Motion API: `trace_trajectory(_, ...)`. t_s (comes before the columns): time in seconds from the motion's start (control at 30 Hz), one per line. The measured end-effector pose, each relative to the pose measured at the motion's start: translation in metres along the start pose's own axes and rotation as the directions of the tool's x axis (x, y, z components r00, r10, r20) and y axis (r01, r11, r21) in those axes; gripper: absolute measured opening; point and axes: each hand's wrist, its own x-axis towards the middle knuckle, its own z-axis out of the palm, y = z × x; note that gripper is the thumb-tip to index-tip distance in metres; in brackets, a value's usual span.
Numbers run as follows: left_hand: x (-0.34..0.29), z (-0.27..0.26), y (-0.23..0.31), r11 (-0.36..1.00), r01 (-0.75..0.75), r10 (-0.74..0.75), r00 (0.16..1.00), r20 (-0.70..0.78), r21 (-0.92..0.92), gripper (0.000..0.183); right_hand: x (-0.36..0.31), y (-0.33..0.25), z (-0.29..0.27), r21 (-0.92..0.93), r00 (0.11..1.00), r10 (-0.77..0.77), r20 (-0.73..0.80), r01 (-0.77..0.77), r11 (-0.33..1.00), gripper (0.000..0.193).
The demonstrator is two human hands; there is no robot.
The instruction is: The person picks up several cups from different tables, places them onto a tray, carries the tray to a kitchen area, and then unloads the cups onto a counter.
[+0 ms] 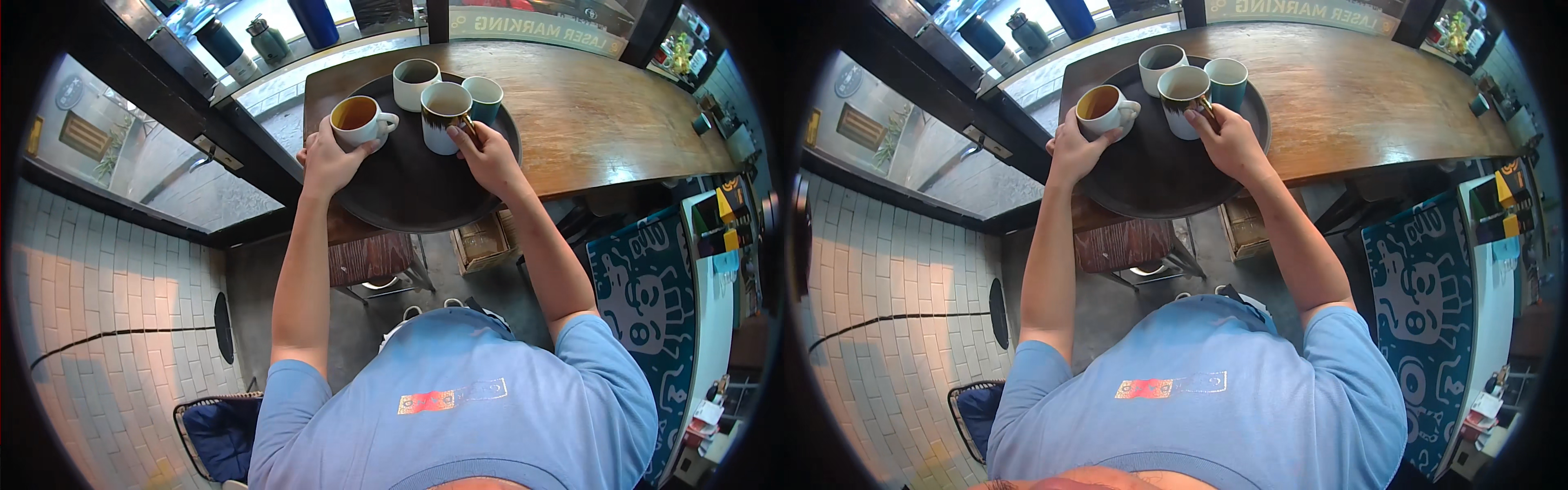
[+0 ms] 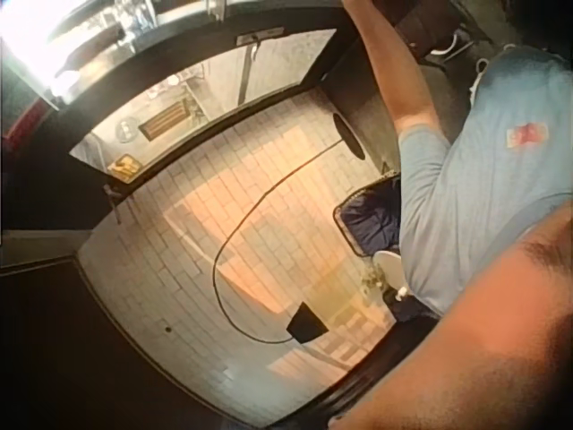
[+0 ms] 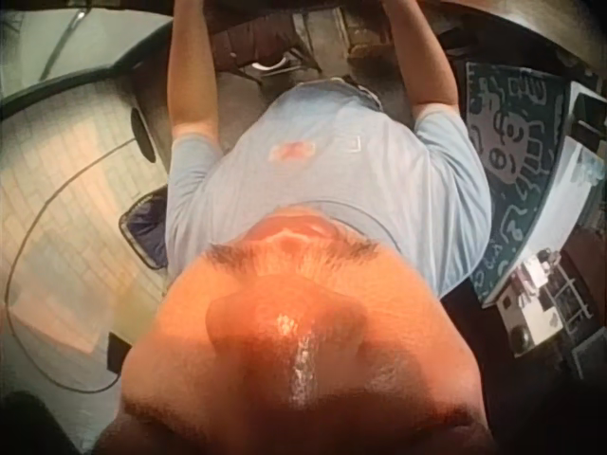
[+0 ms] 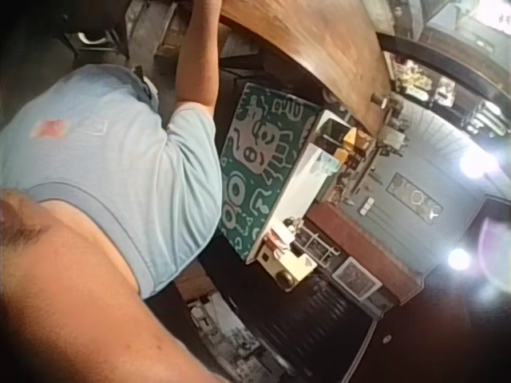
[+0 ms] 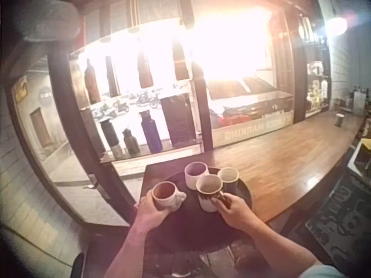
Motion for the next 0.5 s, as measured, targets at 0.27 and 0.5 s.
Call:
trace_trajectory(0.27,0.001,0.010,-0.020,0.993,-0.021,0.018,1.000,-0.023,-0.119,0.103,-0.016,-0.007,0.000,-0.410,0.978,-0.178,-0.110,0.119,0.904,0.040)
trace_trajectory(0.5,-0.010,-0.027,-0.010,0.949,-0.181,0.152,0.980,-0.129,-0.259,0.070,-0.047,-0.020,-0.025,-0.272,0.958,-0.061,-0.282,-0.019,0.962,0.040)
